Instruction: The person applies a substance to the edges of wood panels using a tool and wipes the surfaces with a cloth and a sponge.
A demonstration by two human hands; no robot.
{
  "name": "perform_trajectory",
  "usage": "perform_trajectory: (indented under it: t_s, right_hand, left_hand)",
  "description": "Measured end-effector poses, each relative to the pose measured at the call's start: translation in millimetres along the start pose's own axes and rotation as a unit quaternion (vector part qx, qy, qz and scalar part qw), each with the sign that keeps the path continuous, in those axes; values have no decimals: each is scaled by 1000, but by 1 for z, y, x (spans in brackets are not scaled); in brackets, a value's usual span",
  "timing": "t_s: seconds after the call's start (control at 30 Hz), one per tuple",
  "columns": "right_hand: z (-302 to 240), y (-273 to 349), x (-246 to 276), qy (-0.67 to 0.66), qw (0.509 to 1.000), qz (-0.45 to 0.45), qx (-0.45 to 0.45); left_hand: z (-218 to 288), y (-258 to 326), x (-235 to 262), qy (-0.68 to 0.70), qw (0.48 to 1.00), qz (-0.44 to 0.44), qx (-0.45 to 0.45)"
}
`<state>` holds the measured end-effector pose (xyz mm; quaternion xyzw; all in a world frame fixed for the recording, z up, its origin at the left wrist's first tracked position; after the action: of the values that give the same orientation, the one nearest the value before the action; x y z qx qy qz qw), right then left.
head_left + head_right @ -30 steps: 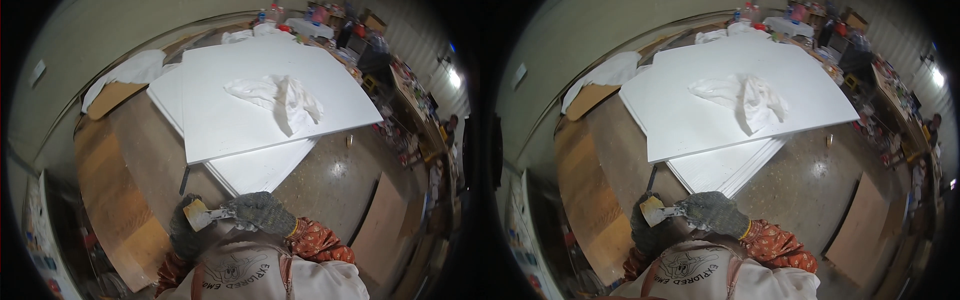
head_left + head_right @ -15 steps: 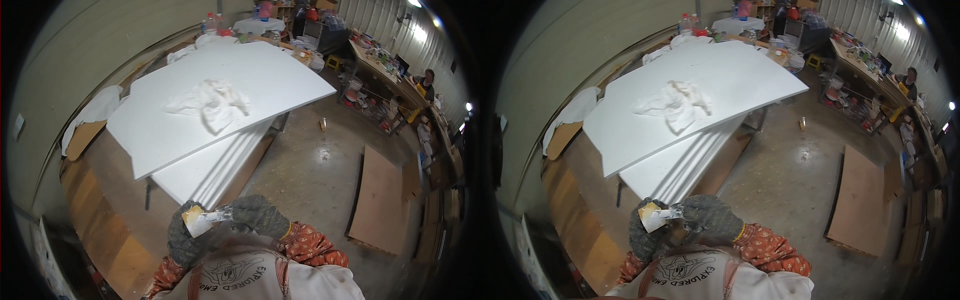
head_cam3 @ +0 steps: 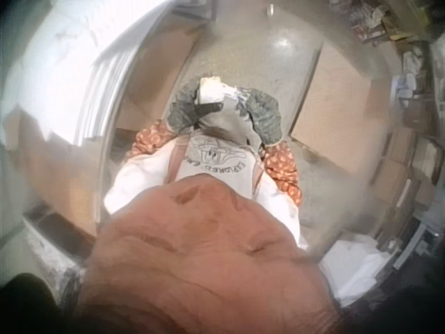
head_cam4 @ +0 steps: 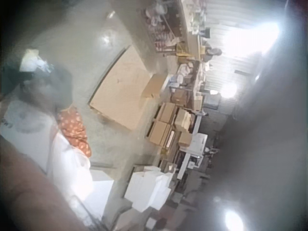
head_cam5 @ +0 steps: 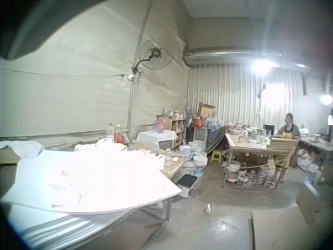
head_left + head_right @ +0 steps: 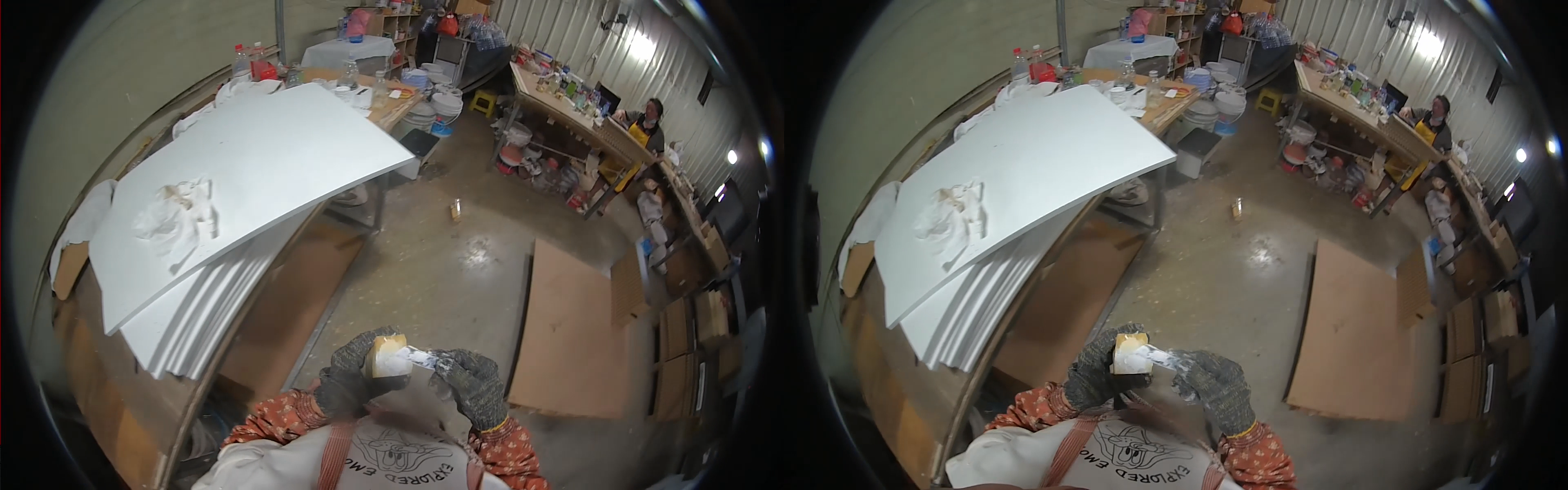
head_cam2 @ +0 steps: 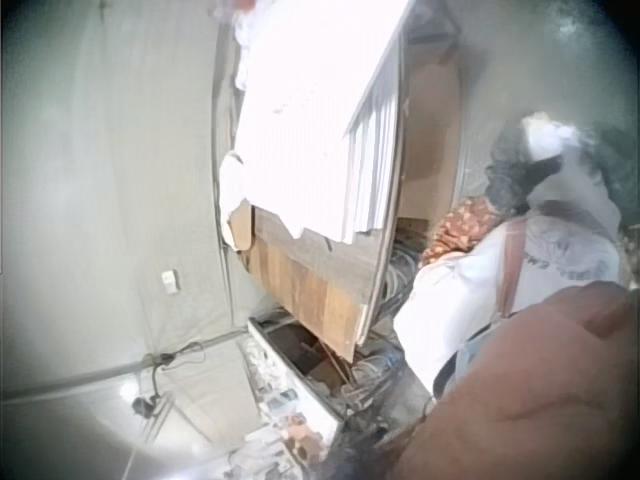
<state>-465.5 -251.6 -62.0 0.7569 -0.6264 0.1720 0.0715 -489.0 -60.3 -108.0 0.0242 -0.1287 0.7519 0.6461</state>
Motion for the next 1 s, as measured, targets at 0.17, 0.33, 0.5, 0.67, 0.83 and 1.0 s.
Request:
perform_trajectory:
  t_s: [0.17,0.33,0.5,0.67,0.83,1.0]
  right_hand:
    - [33,-22,61,141,962,181,149]
    - [39,-100,87,294,895,168,292]
    - [72,-184,134,386,878,110,261]
    - [114,-241,213,371,884,141,247]
    - [145,-321,239,184,946,254,83]
    - [177,-441,250,-124,986,90,-59]
  left_hand:
    - [-3,-63,-64,49,998,-16,-31]
    - [-6,-143,-120,49,997,-45,-33]
    - [-13,-249,-173,41,994,-105,-6]
    - [-4,-336,-226,63,989,-75,-111]
    - [-23,-408,-257,25,997,-51,-57]
    - [-26,-479,-272,1,990,48,-130]
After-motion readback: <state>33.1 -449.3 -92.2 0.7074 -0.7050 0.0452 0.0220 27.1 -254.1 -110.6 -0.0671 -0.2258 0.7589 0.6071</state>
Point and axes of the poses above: each hand's wrist, its own y-axis away from the middle knuckle, its own x-axis out of the back of the hand, z = x × y, the point moved 4 cm from there along -y, towards the middle knuckle, and after that the axes turned 13 degrees about z, right-handed, at the moved point
